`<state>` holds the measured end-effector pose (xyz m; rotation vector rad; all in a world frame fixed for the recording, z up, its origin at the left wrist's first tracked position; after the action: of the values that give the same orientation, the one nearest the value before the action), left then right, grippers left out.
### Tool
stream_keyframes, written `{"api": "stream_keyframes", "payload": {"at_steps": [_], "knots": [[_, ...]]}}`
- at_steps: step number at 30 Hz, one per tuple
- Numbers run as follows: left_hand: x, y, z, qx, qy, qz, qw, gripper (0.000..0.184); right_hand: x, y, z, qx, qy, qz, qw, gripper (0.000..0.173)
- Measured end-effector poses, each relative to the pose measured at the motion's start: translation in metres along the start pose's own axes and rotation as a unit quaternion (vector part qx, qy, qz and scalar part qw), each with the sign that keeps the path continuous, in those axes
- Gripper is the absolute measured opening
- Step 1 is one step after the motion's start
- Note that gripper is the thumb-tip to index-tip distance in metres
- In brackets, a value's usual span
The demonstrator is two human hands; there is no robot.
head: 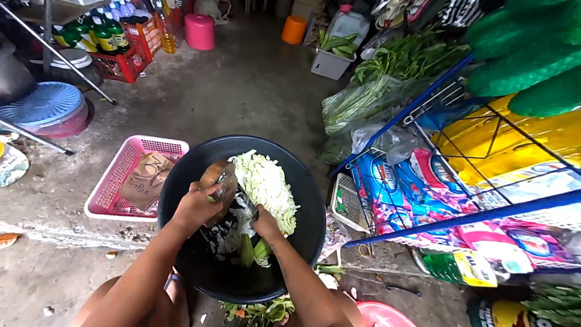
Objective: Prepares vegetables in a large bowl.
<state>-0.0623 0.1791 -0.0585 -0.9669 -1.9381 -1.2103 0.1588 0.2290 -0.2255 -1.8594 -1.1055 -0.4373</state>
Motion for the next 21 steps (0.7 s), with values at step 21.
{"api": "stream_keyframes", "payload": {"at_steps": [21], "knots": [[-0.078,-0.08,0.066,0.135,0.001,-0.167,0.977,0.054,0.01,0.009,-0.018,-0.049,-0.024,0.092,0.994,0.055]]}}
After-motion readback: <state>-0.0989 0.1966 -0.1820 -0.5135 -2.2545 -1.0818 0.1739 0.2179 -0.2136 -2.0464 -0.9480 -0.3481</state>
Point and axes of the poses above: each hand's wrist, its own z-axis towards the middle knuckle, its own x-axis out of the back of the hand, y = z × x, the point moved 7 cm from there along z, towards the middle knuckle, and after that the axes turned 6 degrees about z, right-handed, at the moved point
